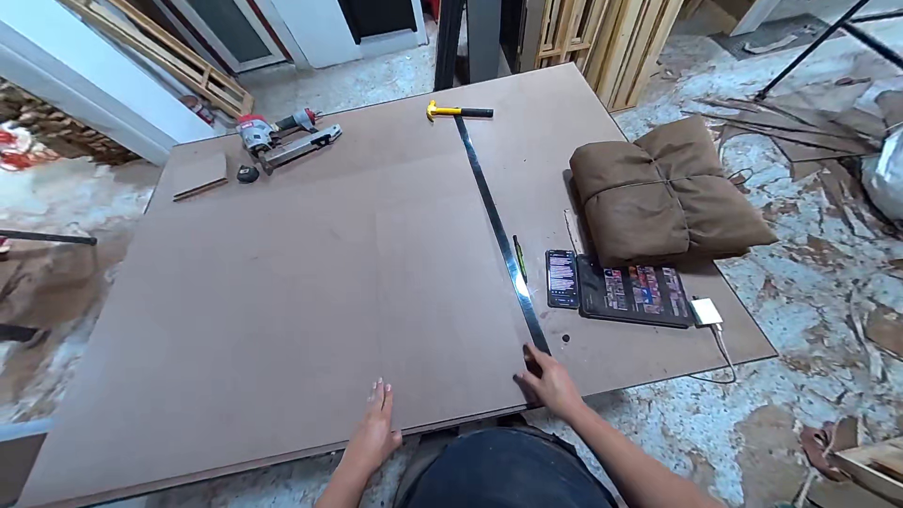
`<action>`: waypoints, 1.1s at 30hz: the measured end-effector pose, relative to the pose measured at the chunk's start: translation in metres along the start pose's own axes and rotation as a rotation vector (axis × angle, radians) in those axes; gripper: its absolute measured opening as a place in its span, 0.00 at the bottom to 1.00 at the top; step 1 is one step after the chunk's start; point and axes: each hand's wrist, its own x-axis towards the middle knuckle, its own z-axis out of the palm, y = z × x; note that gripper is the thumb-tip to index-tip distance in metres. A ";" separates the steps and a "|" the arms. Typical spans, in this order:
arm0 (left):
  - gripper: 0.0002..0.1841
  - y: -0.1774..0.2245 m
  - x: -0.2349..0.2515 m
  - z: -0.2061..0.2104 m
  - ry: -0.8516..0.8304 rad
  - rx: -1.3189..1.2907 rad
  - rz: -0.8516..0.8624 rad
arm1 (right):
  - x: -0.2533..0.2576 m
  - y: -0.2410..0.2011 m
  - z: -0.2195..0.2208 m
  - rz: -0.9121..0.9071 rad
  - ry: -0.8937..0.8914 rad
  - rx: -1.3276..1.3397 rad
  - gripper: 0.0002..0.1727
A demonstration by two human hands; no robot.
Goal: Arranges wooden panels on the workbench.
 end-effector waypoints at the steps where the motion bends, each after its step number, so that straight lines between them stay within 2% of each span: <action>1: 0.57 -0.002 0.000 0.001 -0.003 0.000 0.013 | 0.016 -0.010 -0.007 0.029 0.014 0.011 0.39; 5: 0.54 -0.006 -0.005 0.003 -0.007 0.008 0.049 | 0.066 -0.049 -0.009 0.167 0.170 0.106 0.23; 8: 0.53 -0.008 -0.001 0.002 0.006 0.021 0.053 | 0.077 -0.051 -0.001 0.231 0.269 0.177 0.16; 13: 0.52 -0.011 0.002 -0.001 0.007 -0.037 0.069 | 0.083 -0.050 -0.005 0.294 0.251 0.223 0.14; 17: 0.48 -0.006 -0.003 -0.010 -0.063 -0.048 0.044 | 0.087 -0.045 -0.003 0.269 0.249 0.217 0.13; 25: 0.46 -0.011 -0.002 0.002 0.060 -0.103 0.088 | 0.092 -0.043 -0.005 0.228 0.225 0.123 0.17; 29: 0.46 -0.011 -0.006 -0.008 0.017 -0.162 0.106 | 0.086 -0.045 -0.006 0.165 0.236 0.102 0.18; 33: 0.47 -0.015 -0.008 -0.010 0.016 -0.205 0.118 | 0.082 -0.051 -0.006 0.124 0.203 0.093 0.24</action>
